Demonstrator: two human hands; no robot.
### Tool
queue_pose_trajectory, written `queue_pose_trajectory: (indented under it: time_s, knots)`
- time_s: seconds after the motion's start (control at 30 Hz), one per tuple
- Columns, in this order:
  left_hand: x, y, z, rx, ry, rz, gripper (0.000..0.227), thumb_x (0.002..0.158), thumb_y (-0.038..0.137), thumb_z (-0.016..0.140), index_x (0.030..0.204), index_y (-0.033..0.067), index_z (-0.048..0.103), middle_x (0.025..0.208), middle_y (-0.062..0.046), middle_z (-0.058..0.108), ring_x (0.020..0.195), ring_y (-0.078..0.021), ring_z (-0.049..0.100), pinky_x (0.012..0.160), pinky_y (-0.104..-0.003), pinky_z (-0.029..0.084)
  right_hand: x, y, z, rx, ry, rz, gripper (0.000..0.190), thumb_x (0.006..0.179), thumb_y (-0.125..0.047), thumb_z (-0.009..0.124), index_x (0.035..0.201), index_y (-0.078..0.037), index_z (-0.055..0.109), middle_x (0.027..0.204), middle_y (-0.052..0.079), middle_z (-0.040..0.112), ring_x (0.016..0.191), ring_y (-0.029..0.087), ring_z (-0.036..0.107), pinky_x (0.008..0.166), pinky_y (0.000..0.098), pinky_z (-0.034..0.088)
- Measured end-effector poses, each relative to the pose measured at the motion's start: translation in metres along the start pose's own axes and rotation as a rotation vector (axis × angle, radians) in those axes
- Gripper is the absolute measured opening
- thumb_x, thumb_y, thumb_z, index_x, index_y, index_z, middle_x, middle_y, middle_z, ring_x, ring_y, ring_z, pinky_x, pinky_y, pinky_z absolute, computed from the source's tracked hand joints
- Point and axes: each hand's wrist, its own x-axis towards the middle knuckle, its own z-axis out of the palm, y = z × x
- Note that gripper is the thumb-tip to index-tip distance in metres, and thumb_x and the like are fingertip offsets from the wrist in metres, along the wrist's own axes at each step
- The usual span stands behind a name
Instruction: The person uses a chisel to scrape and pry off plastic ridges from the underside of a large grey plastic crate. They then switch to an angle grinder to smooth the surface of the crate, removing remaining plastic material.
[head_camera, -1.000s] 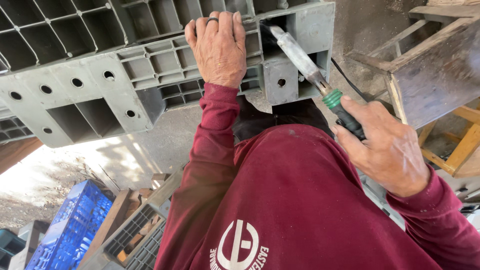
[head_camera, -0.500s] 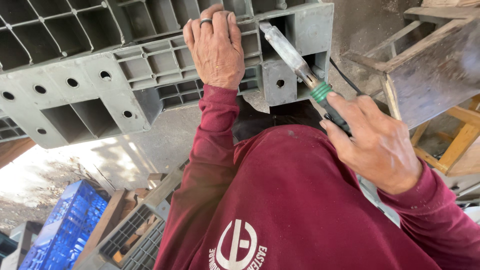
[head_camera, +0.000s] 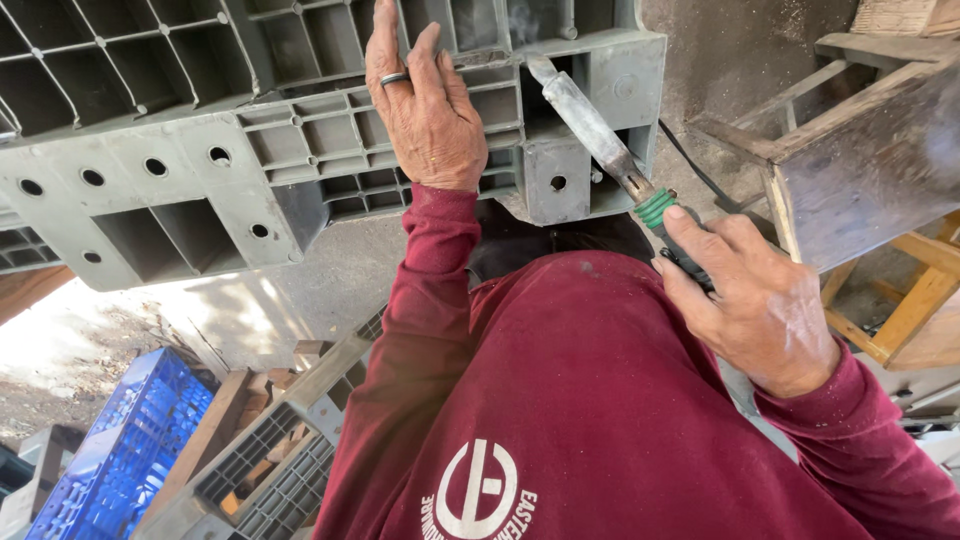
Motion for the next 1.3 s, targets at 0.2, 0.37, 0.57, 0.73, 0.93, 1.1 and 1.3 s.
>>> queue_pose_trajectory:
  time_s: [0.2,0.37,0.57,0.73,0.93,1.1,1.3]
  knots:
    - [0.001,-0.001,-0.002,0.006,-0.025,-0.001,0.022,0.112,0.011,0.060,0.133,0.0119,0.061,0.166,-0.007,0.034,0.155,-0.0282,0.038,0.128,-0.041,0.034,0.006,0.004,0.001,-0.028,-0.010,-0.051,0.053,0.087,-0.015,0.082,0.136,-0.006,0.065,0.094,0.010,0.058,0.071,0.025,0.061,0.060,0.0380,0.052]
    - [0.002,0.001,-0.003,0.007,-0.042,0.001,0.023,0.110,0.008,0.060,0.133,0.0112,0.061,0.164,-0.008,0.036,0.154,-0.0282,0.038,0.127,-0.040,0.035,0.011,0.012,0.000,-0.195,-0.009,-0.300,0.044,0.089,-0.012,0.081,0.130,-0.007,0.065,0.103,0.007,0.065,0.082,0.025,0.067,0.060,0.0334,0.052]
    - [0.005,0.004,-0.005,0.008,-0.046,-0.009,0.023,0.110,0.008,0.061,0.132,0.0104,0.061,0.164,-0.008,0.037,0.153,-0.0286,0.039,0.131,-0.042,0.036,0.016,0.008,-0.001,-0.016,-0.032,-0.066,0.049,0.088,-0.017,0.081,0.134,-0.008,0.068,0.091,0.006,0.059,0.064,0.021,0.057,0.055,0.0353,0.050]
    - [0.007,0.007,-0.010,0.019,-0.076,-0.032,0.024,0.108,0.008,0.062,0.132,0.0092,0.061,0.163,-0.009,0.040,0.152,-0.0290,0.040,0.130,-0.040,0.037,0.020,0.007,-0.005,-0.094,-0.019,-0.114,0.047,0.088,-0.017,0.080,0.133,-0.009,0.068,0.089,0.008,0.057,0.067,0.024,0.059,0.059,0.0376,0.051]
    - [0.012,0.009,-0.012,0.025,-0.022,-0.002,0.027,0.106,0.008,0.061,0.133,0.0058,0.057,0.159,-0.011,0.042,0.149,-0.0319,0.041,0.129,-0.043,0.036,0.009,0.008,0.004,0.040,-0.003,-0.055,0.050,0.091,-0.015,0.080,0.138,-0.007,0.064,0.092,0.009,0.057,0.076,0.026,0.060,0.067,0.0379,0.050]
    - [0.015,0.008,-0.019,-0.020,-0.009,0.051,0.030,0.103,0.006,0.061,0.132,0.0042,0.056,0.156,-0.014,0.043,0.145,-0.0344,0.043,0.127,-0.049,0.033,-0.009,-0.008,0.047,0.794,0.130,0.234,0.057,0.095,-0.013,0.073,0.145,-0.002,0.050,0.114,0.008,0.067,0.080,0.015,0.064,0.066,0.0301,0.054]
    - [0.011,0.005,-0.036,-0.401,0.016,0.064,0.029,0.106,0.002,0.061,0.133,0.0102,0.059,0.154,-0.010,0.048,0.144,-0.0309,0.050,0.120,-0.039,0.044,-0.044,-0.046,0.099,1.539,0.164,0.519,0.058,0.092,-0.009,0.070,0.143,0.002,0.044,0.096,0.012,0.061,0.061,0.014,0.055,0.048,0.0288,0.048]
